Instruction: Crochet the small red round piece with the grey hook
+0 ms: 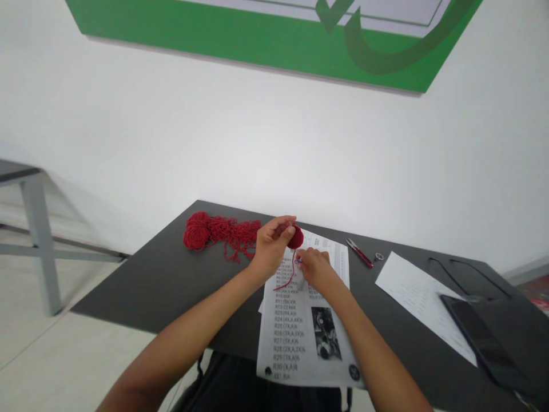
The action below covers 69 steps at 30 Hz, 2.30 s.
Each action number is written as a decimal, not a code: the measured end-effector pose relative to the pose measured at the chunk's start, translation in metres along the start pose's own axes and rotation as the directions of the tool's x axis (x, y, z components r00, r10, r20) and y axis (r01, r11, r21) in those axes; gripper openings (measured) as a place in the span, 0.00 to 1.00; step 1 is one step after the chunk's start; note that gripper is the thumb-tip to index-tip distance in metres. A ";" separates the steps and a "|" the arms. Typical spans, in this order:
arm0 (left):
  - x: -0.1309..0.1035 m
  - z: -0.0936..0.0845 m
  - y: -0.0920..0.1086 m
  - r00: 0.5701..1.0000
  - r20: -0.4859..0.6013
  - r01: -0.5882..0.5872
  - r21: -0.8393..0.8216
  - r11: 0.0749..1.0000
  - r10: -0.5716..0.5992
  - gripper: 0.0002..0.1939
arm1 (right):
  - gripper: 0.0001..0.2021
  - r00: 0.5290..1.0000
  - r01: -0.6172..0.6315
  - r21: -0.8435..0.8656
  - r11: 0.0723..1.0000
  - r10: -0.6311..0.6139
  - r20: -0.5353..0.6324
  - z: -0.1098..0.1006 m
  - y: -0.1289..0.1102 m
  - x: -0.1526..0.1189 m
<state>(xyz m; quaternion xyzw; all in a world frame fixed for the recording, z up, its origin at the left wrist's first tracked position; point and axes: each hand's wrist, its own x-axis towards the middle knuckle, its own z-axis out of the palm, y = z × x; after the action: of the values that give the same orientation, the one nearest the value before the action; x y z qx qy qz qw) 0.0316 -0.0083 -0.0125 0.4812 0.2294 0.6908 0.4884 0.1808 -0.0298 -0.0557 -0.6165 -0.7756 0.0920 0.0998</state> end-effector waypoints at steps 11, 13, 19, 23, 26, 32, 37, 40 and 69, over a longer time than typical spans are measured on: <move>0.001 0.001 0.000 0.994 -0.107 0.034 0.083 0.996 -0.024 0.09 | 0.03 0.998 -0.055 0.165 0.985 0.059 -0.021 0.011 0.004 0.003; 0.002 0.000 -0.001 0.990 -0.128 0.058 0.049 0.997 -0.051 0.09 | 0.05 0.996 -0.045 0.224 0.974 0.060 -0.060 0.014 0.002 0.003; 0.005 -0.002 -0.002 0.987 -0.161 0.035 0.100 0.994 -0.018 0.09 | 0.06 0.973 0.036 0.480 0.877 0.079 -0.218 0.007 0.001 0.007; 0.001 -0.002 -0.005 0.985 -0.170 0.024 0.230 0.973 0.016 0.05 | 0.03 0.930 0.100 0.638 0.764 0.156 -0.332 -0.005 -0.001 0.010; -0.005 0.001 -0.005 0.987 -0.146 -0.015 0.356 0.934 0.071 0.05 | 0.13 0.873 0.263 0.844 0.468 0.257 -0.415 -0.013 -0.011 0.004; -0.020 0.011 0.003 0.998 -0.053 -0.022 0.338 0.941 0.042 0.05 | 0.04 0.697 0.456 0.632 0.626 0.190 -0.691 -0.025 -0.032 -0.014; -0.022 0.017 0.009 0.996 -0.035 0.090 0.148 0.985 -0.085 0.10 | 0.07 0.620 0.430 0.434 0.791 0.091 -0.779 -0.033 -0.034 -0.022; -0.020 0.016 0.013 0.996 0.026 0.079 0.141 0.987 -0.084 0.13 | 0.05 0.659 0.389 0.535 0.750 0.179 -0.730 -0.036 -0.034 -0.025; -0.029 0.022 0.016 0.905 0.237 0.418 -0.350 0.838 -0.352 0.22 | 0.02 0.542 0.561 0.501 0.659 0.165 -0.824 -0.044 -0.042 -0.035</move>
<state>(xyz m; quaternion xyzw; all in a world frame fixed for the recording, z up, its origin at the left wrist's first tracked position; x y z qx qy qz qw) 0.0453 -0.0446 -0.0038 0.3720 0.1375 0.5681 0.7211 0.1613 -0.0724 -0.0037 -0.3895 -0.6045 0.0797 0.6902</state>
